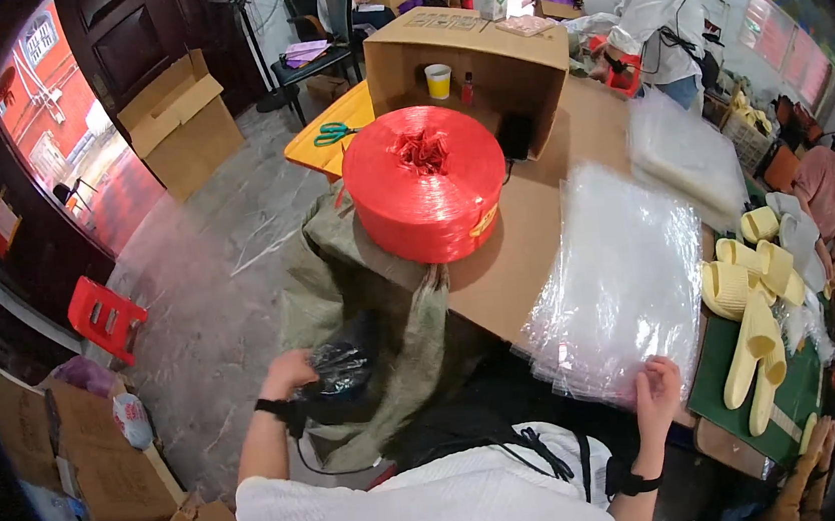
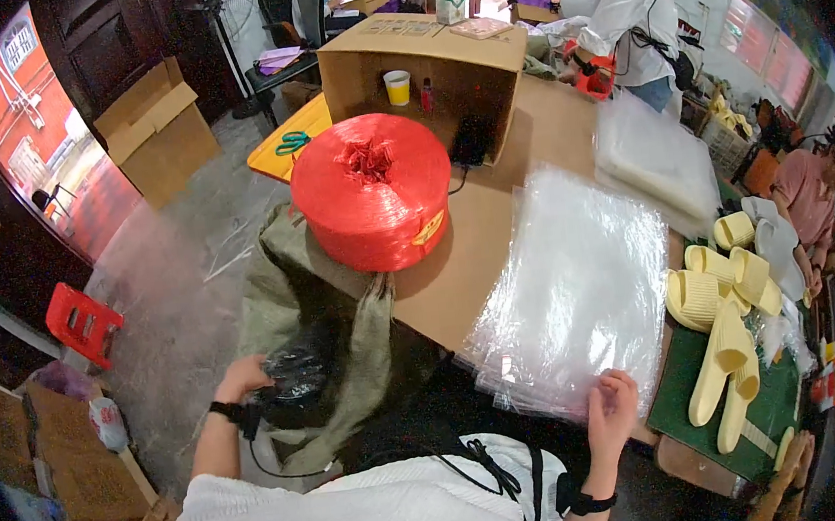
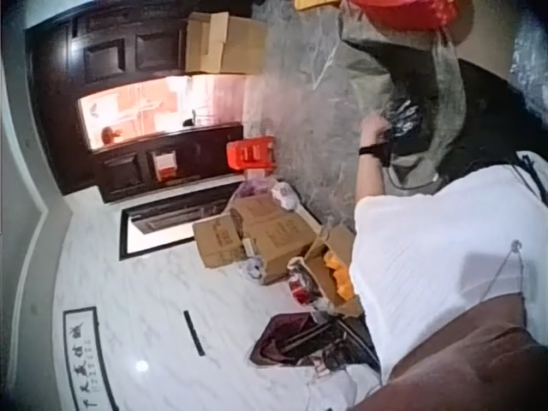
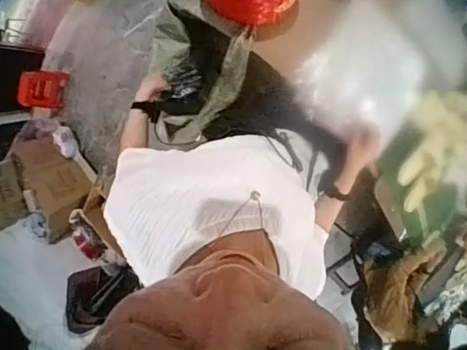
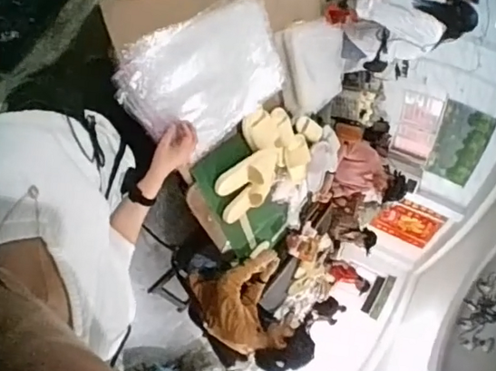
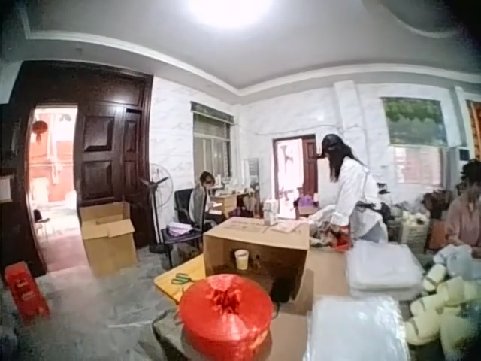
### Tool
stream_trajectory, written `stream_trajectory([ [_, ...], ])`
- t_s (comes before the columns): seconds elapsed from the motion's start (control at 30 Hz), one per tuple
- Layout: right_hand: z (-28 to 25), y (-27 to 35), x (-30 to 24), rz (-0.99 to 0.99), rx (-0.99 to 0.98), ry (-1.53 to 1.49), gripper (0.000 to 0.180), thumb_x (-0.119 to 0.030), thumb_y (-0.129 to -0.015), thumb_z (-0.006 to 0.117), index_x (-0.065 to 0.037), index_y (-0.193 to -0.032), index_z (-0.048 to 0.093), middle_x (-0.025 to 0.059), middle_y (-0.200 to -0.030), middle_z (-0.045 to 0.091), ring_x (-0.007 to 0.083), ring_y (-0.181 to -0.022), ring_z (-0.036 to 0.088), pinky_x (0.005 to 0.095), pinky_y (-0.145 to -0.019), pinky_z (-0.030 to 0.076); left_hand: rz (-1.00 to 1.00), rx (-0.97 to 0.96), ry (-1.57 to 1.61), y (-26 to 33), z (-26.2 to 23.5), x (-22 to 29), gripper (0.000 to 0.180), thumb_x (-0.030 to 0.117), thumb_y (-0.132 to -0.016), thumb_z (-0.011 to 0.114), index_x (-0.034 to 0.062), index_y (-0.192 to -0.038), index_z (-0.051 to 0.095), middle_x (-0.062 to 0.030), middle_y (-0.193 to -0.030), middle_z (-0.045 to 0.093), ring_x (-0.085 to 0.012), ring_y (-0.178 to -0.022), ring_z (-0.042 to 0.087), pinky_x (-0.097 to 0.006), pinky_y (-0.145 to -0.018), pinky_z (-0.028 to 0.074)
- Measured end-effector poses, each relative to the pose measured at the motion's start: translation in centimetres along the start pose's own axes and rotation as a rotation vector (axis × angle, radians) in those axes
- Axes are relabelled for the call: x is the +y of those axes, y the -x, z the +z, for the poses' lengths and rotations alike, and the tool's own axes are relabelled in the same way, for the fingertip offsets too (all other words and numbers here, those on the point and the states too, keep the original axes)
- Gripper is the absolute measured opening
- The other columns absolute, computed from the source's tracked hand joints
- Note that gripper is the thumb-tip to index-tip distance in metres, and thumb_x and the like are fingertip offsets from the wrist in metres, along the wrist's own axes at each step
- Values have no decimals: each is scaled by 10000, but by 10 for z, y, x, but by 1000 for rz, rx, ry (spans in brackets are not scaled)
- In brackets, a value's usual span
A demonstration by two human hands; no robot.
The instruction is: The recorder is placing pairs of sandals into clear plastic bags at a manufacturing workstation.
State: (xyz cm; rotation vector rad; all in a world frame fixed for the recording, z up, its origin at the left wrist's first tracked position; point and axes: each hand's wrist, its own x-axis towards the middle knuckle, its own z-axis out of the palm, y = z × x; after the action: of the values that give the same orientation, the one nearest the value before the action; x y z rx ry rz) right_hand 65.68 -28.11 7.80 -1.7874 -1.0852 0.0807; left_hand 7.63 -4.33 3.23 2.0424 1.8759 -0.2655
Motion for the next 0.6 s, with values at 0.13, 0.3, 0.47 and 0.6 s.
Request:
stream_trajectory([
  [0.13,2,2,1,-9,4,9,184,34,-801,673,4,-975,620,147,-1183,584,269,-1080,579,336,-901,503,-128,-157,13,-61,51,53,360,318,-745,668,33,-951,744,-243,-1062,688,-385,-1036,658,-437,-852,540],
  [0.3,-6,6,-10,-60,3,112,180,33,-805,676,4,-974,620,147,-1184,583,266,-1079,582,334,-895,506,-612,-256,1675,-126,133,48,246,235,-899,545,41,-1009,652,-125,-833,667,-307,-880,665,-537,-715,518],
  [0.47,0,-5,-7,-13,-55,-39,158,29,-811,674,3,-958,623,141,-1177,581,263,-1073,584,327,-897,502,-746,518,909,-153,202,-100,230,171,-975,523,-6,-859,613,-186,-866,679,-276,-755,662,-455,-701,558],
  [0.6,-2,-3,-14,-40,-43,19,144,27,-816,668,4,-954,631,137,-1180,583,259,-1084,584,326,-901,494,-605,294,54,-128,199,-113,395,375,-978,553,-3,-945,663,-212,-916,695,-312,-838,684,-454,-692,544],
])
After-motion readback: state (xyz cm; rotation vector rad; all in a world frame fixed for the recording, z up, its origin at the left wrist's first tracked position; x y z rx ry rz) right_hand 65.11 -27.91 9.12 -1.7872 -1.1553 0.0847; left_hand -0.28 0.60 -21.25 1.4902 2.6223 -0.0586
